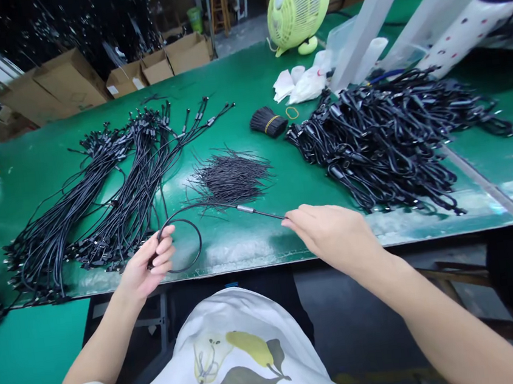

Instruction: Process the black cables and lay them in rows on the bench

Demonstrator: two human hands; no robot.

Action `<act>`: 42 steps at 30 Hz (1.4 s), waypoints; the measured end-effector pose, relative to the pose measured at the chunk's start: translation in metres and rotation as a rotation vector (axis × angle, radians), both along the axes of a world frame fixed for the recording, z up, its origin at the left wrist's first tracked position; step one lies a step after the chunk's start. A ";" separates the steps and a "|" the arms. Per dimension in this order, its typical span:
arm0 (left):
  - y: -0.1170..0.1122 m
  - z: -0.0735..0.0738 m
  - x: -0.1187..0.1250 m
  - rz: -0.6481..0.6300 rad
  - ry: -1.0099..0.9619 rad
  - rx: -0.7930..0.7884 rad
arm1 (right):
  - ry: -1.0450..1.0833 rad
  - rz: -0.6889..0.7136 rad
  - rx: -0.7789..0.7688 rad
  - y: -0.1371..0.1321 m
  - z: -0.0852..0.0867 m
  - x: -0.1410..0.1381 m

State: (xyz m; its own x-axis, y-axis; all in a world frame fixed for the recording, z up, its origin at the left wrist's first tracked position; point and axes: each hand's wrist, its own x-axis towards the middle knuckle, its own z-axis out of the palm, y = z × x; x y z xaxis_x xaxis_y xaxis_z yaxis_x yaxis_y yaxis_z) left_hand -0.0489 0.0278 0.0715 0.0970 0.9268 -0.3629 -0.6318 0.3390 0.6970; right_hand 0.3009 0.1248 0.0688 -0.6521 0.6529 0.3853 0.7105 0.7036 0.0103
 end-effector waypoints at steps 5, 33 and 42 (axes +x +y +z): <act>0.012 -0.009 0.017 -0.025 0.245 0.106 | -0.069 0.176 -0.162 -0.020 -0.007 -0.023; -0.011 -0.050 0.070 -0.042 0.229 0.140 | 1.637 0.080 -1.819 -0.043 -0.064 -0.134; -0.019 -0.052 0.084 -0.113 0.093 0.011 | 1.717 -0.049 -1.437 -0.057 -0.065 -0.148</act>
State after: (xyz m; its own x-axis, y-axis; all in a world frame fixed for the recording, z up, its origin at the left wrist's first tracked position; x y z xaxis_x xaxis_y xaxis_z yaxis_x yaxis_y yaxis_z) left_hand 0.0351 0.0083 0.0198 0.1674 0.9159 -0.3648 -0.5224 0.3962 0.7551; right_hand 0.1529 0.0679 0.0043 -0.2996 0.9312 -0.2075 -0.5091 -0.3400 -0.7907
